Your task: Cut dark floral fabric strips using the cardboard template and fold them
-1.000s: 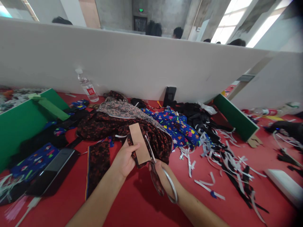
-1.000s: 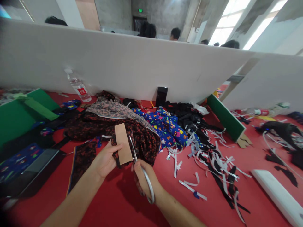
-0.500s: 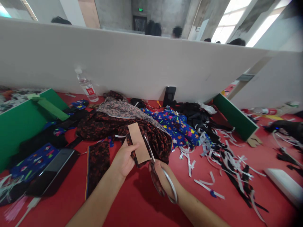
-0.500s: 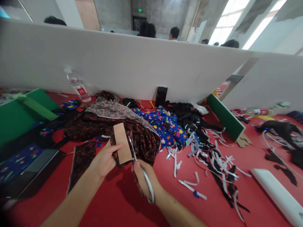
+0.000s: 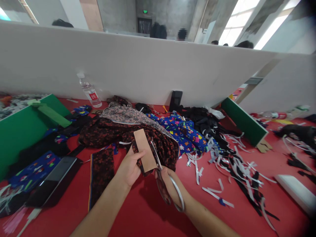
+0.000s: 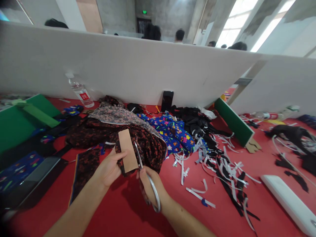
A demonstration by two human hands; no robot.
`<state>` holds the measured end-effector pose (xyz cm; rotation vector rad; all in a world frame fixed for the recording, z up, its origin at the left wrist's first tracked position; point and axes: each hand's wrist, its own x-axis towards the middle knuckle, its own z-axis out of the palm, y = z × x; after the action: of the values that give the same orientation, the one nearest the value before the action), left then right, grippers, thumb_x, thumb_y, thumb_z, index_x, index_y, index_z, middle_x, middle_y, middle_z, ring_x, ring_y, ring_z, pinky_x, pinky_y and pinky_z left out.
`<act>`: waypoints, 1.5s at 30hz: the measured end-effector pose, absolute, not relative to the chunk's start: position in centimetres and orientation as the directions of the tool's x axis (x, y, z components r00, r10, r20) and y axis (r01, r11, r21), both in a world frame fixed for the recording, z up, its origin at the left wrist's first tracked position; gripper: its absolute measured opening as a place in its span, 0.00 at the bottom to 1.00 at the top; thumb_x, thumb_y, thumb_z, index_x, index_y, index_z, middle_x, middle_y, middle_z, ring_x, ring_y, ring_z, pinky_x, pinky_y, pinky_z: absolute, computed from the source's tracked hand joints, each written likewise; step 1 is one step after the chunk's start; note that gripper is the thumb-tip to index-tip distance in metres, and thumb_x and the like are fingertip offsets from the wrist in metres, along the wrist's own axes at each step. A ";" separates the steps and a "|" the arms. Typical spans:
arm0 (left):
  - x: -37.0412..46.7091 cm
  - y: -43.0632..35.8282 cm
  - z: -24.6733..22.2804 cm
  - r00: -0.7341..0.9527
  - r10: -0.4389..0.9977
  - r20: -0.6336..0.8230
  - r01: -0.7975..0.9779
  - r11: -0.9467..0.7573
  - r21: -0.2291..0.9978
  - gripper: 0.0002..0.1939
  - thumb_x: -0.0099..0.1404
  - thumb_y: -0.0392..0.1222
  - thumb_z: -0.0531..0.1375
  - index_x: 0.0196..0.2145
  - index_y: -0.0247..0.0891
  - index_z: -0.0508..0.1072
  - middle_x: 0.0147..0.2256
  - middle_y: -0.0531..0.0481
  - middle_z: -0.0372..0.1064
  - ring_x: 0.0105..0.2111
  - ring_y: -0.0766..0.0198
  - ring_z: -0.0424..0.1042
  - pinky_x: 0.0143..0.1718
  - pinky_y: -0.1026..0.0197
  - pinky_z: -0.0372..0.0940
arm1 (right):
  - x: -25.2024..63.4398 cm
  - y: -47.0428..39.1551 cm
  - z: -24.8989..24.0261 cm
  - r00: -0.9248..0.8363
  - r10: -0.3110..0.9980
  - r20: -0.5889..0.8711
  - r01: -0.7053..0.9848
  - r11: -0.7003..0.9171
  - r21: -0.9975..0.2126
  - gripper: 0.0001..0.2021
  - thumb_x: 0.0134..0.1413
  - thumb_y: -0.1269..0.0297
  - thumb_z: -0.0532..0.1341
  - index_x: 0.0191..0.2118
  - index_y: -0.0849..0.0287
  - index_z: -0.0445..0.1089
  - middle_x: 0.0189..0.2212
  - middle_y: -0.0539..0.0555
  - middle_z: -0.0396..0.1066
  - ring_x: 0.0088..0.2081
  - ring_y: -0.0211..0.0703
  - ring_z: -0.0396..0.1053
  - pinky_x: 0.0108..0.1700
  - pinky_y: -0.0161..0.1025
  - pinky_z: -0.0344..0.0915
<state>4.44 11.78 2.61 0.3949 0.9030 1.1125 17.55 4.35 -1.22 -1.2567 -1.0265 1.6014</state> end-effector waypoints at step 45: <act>5.0 11.0 2.7 0.203 0.892 -0.405 -0.548 0.446 0.707 0.26 0.52 0.27 0.61 0.49 0.42 0.65 0.39 0.49 0.71 0.31 0.64 0.72 0.32 0.60 0.70 | 17.7 4.5 -2.0 -0.133 0.960 -0.248 -0.131 -0.265 -0.955 0.28 0.50 0.33 0.46 0.30 0.58 0.58 0.09 0.40 0.49 0.09 0.30 0.46 0.10 0.28 0.46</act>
<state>5.02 11.00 2.71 0.4609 0.8914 1.0553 17.70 4.49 -1.99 -1.2254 -1.0461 1.5530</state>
